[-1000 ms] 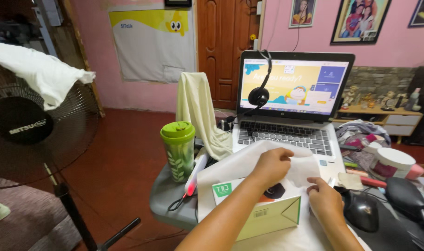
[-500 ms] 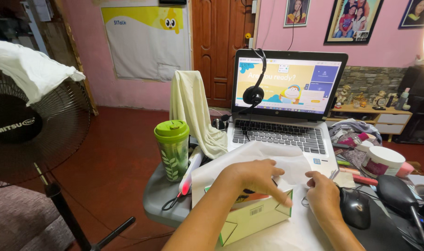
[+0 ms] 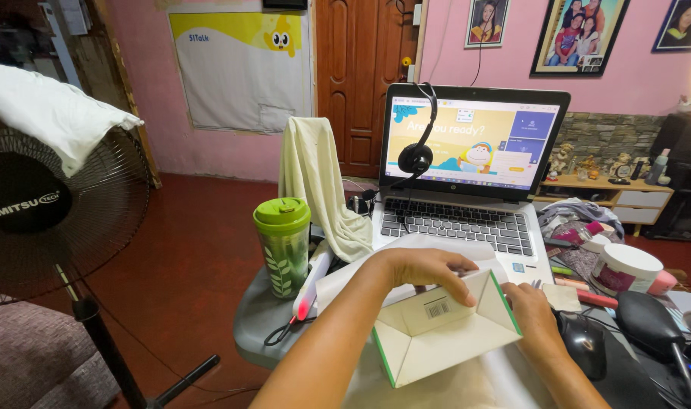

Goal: The person wraps a small rectangular box with white paper on a desk. They fold the paper around the box, trim excess with scissors, and secure the edges with tape.

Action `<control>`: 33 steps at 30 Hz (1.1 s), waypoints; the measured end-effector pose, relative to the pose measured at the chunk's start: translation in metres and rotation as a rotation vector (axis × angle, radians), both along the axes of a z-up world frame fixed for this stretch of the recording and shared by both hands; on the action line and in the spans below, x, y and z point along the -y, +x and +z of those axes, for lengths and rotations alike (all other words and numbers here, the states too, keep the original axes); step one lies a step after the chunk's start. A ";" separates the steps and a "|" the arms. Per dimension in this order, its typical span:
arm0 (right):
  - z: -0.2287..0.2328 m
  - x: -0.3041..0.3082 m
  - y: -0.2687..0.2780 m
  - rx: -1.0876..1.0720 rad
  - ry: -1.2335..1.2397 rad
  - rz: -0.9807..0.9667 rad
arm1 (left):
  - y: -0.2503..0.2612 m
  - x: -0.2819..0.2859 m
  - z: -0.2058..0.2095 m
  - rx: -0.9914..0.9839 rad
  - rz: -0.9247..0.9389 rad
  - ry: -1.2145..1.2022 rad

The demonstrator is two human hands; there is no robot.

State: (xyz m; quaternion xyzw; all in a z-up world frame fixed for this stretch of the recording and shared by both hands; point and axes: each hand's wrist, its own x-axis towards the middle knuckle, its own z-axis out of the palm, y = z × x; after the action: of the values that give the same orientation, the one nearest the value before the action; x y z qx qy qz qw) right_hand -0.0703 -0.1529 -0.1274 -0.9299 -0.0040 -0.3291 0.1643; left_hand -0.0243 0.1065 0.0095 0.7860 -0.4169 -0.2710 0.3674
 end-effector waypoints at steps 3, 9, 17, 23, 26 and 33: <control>-0.002 0.007 0.002 -0.036 -0.072 0.009 | 0.006 0.004 0.000 -0.107 -0.052 0.032; -0.014 0.012 0.018 -0.083 0.016 -0.059 | 0.034 -0.001 0.013 -0.334 -0.022 -0.189; 0.005 -0.005 0.015 -0.144 0.412 -0.131 | 0.054 -0.003 -0.020 -0.452 -0.021 -0.189; 0.052 -0.041 -0.002 -0.240 1.170 0.097 | 0.043 -0.010 -0.044 -0.520 0.112 -0.172; 0.063 -0.051 -0.017 -0.393 1.249 0.098 | 0.047 -0.009 -0.048 -0.352 0.141 -0.110; 0.070 -0.055 -0.022 -0.568 1.199 0.100 | 0.109 0.000 -0.072 0.332 0.436 -0.247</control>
State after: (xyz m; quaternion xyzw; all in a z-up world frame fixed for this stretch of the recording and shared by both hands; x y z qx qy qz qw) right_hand -0.0921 -0.0979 -0.0575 -0.7268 0.1801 -0.0084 0.6628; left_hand 0.0845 0.1067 -0.0630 0.8400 -0.3223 -0.0005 0.4364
